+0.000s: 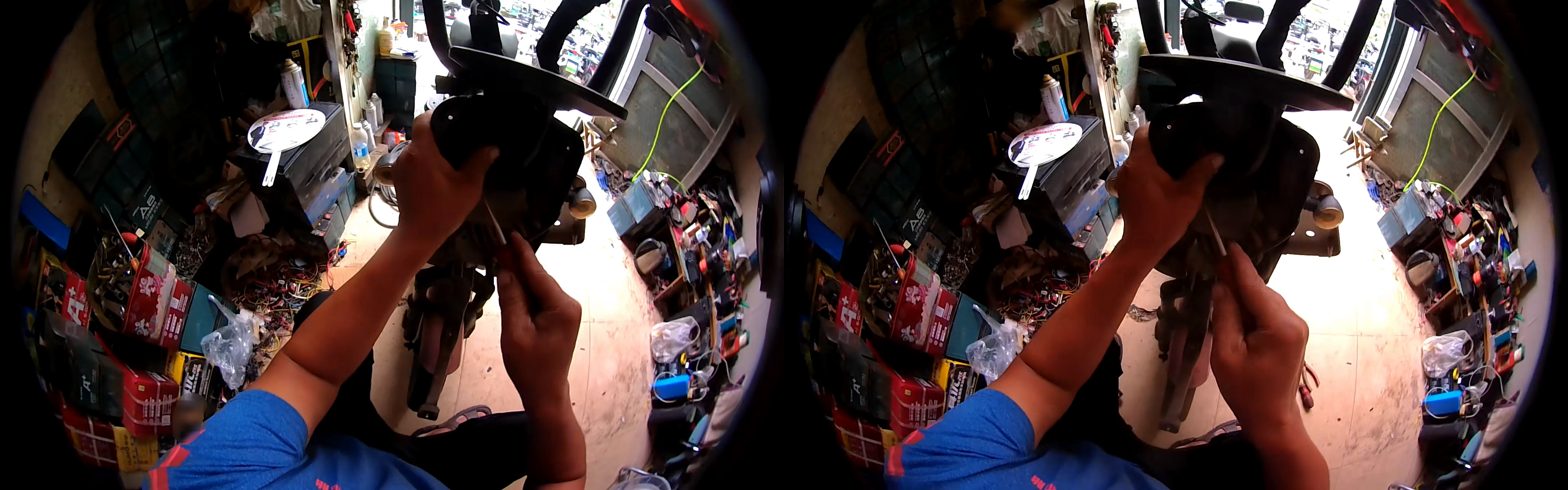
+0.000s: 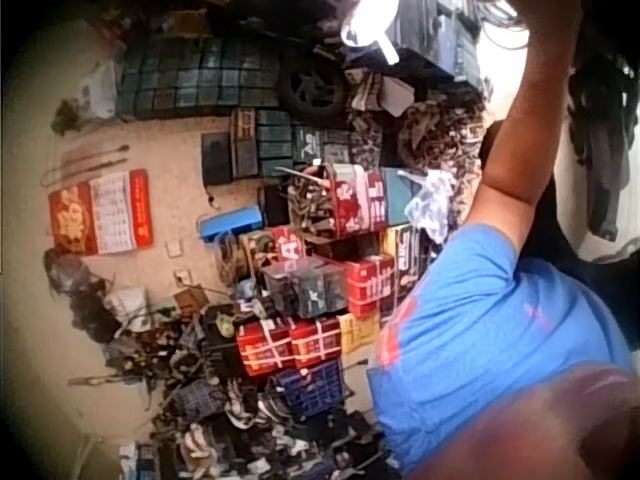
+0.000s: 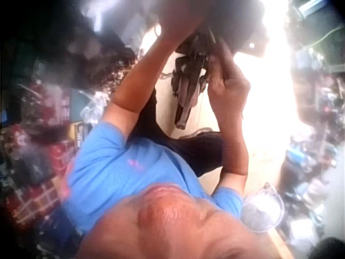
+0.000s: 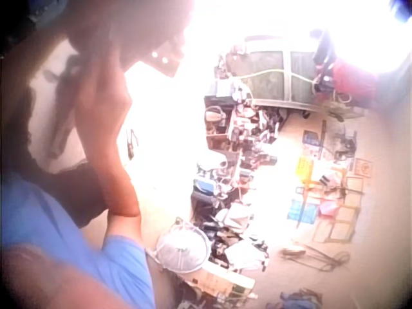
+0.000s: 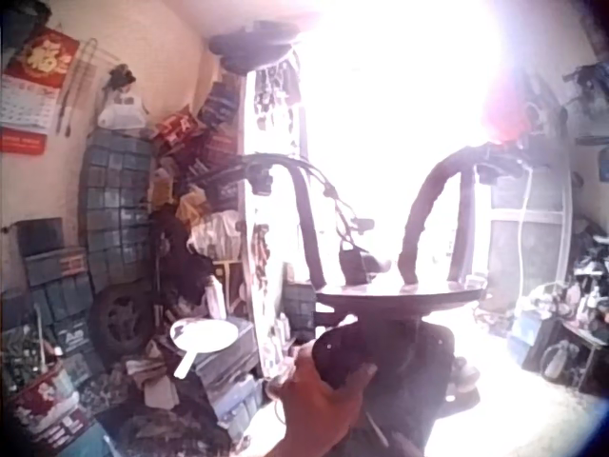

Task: The person unscrews several screws from the front dashboard assembly of a motorcycle using a screwdriver, pulls the plastic panel forward to access the wiring, and removes a small component by hand.

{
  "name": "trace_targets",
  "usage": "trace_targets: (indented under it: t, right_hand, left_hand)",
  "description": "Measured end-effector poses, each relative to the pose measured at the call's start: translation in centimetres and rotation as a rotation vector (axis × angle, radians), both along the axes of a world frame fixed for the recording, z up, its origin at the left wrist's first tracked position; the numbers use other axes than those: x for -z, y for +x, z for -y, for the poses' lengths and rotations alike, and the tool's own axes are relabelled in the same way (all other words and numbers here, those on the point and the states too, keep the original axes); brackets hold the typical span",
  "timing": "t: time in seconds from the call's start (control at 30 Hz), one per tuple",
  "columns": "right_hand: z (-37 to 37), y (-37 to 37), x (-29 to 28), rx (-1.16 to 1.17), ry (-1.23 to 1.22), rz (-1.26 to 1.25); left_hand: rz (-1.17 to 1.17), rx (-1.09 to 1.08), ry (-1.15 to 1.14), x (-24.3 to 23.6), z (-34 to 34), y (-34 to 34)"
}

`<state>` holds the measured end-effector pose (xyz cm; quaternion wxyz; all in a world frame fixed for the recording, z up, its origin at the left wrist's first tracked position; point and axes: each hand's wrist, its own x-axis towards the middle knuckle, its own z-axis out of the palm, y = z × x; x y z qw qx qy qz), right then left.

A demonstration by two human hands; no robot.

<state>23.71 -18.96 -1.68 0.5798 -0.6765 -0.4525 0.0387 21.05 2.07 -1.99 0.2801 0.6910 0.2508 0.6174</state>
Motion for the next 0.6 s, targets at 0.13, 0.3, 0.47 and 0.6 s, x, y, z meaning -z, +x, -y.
trace_targets:
  t: [0.13, 0.3, 0.47, 0.6]
  right_hand:
    - [0.6, -1.2, -0.1, 0.038, -0.139, -0.035]
    - [-1.0, -3.6, 1.5, 0.116, -0.059, 0.070]
    - [-2.5, -3.9, 4.1, 0.200, 0.015, 0.174]
    - [-3.0, -3.0, 4.7, 0.127, 0.145, 0.072]
  left_hand:
    - [-0.005, 0.001, 0.009, 0.3, 0.2, 0.5]
    - [0.006, -0.007, 0.016, 0.2, -0.3, -0.2]
    - [0.005, -0.015, 0.035, 0.2, -0.1, 0.3]
    - [0.033, 0.023, 0.044, 0.5, -0.5, -0.1]
